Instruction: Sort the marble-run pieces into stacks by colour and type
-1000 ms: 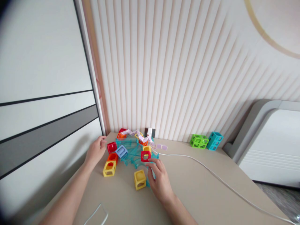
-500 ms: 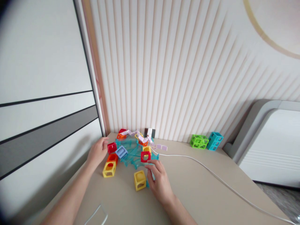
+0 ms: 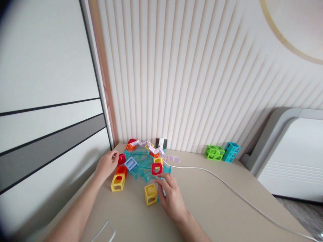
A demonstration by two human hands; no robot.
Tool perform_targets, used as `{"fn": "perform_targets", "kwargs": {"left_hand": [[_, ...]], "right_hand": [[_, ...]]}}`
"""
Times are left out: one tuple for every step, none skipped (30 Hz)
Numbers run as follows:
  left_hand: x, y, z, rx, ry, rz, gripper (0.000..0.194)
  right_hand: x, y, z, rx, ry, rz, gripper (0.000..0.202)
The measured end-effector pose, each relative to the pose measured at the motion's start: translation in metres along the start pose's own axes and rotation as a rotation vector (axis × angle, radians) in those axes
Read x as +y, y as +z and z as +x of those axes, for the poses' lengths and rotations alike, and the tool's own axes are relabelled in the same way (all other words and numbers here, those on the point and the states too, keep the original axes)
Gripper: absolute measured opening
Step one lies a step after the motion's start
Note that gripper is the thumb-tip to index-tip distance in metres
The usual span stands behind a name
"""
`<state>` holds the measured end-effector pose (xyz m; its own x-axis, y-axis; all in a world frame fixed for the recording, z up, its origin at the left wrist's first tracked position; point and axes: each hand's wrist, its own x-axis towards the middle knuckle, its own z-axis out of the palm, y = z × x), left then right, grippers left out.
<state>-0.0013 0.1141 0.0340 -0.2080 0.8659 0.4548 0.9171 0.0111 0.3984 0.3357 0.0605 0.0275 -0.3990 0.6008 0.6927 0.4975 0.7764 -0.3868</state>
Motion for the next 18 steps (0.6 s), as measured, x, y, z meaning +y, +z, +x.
{"fn": "perform_targets", "kwargs": {"left_hand": [[0.000,0.000,0.000,-0.006,0.005,-0.001,0.025],[0.000,0.000,0.000,-0.011,0.010,-0.004,0.026],[-0.001,0.000,0.000,-0.016,0.015,-0.008,0.026],[-0.001,0.000,0.001,-0.020,0.019,-0.011,0.027],[-0.001,0.000,0.001,-0.024,0.022,-0.014,0.028],[-0.001,0.000,0.001,-0.026,0.025,-0.016,0.028],[-0.001,0.000,0.001,-0.028,0.027,-0.017,0.029],[-0.001,0.000,0.001,-0.029,0.028,-0.017,0.029],[-0.001,0.000,0.001,-0.029,0.030,-0.017,0.030],[-0.001,0.000,0.001,-0.029,0.033,-0.017,0.030],[0.000,0.000,0.001,-0.029,0.036,-0.018,0.030],[0.000,0.001,0.001,-0.028,0.039,-0.018,0.030],[0.000,0.001,0.001,-0.026,0.042,-0.018,0.031],[0.000,0.001,0.001,-0.024,0.043,-0.017,0.032],[0.001,0.001,0.001,-0.021,0.044,-0.015,0.034],[0.001,0.001,0.001,-0.017,0.043,-0.013,0.036],[0.001,0.001,0.000,-0.013,0.042,-0.011,0.038],[0.001,0.001,0.000,-0.010,0.042,-0.010,0.039]], "right_hand": [[-0.001,-0.001,0.000,-0.007,-0.014,-0.007,0.024],[-0.002,-0.003,0.000,-0.017,-0.037,-0.014,0.026],[-0.004,-0.004,0.001,-0.031,-0.068,-0.022,0.028],[-0.007,-0.006,0.001,-0.048,-0.107,-0.030,0.030],[-0.010,-0.008,0.002,-0.070,-0.151,-0.037,0.032],[-0.014,-0.009,0.003,-0.097,-0.201,-0.044,0.034],[-0.018,-0.009,0.003,-0.119,-0.254,-0.050,0.034],[-0.022,-0.009,0.003,-0.135,-0.310,-0.056,0.033],[-0.026,-0.007,0.003,-0.146,-0.365,-0.061,0.031],[-0.030,-0.005,0.003,-0.150,-0.417,-0.065,0.029],[-0.033,-0.003,0.003,-0.152,-0.462,-0.071,0.027],[-0.035,0.000,0.002,-0.152,-0.500,-0.080,0.025],[-0.037,0.003,0.001,-0.153,-0.532,-0.090,0.023],[-0.038,0.005,0.000,-0.156,-0.559,-0.101,0.022],[-0.039,0.007,-0.001,-0.154,-0.582,-0.110,0.020],[-0.040,0.008,-0.001,-0.151,-0.602,-0.116,0.019],[-0.040,0.009,-0.002,-0.147,-0.615,-0.120,0.018],[-0.040,0.009,-0.002,-0.145,-0.622,-0.122,0.018]]}}
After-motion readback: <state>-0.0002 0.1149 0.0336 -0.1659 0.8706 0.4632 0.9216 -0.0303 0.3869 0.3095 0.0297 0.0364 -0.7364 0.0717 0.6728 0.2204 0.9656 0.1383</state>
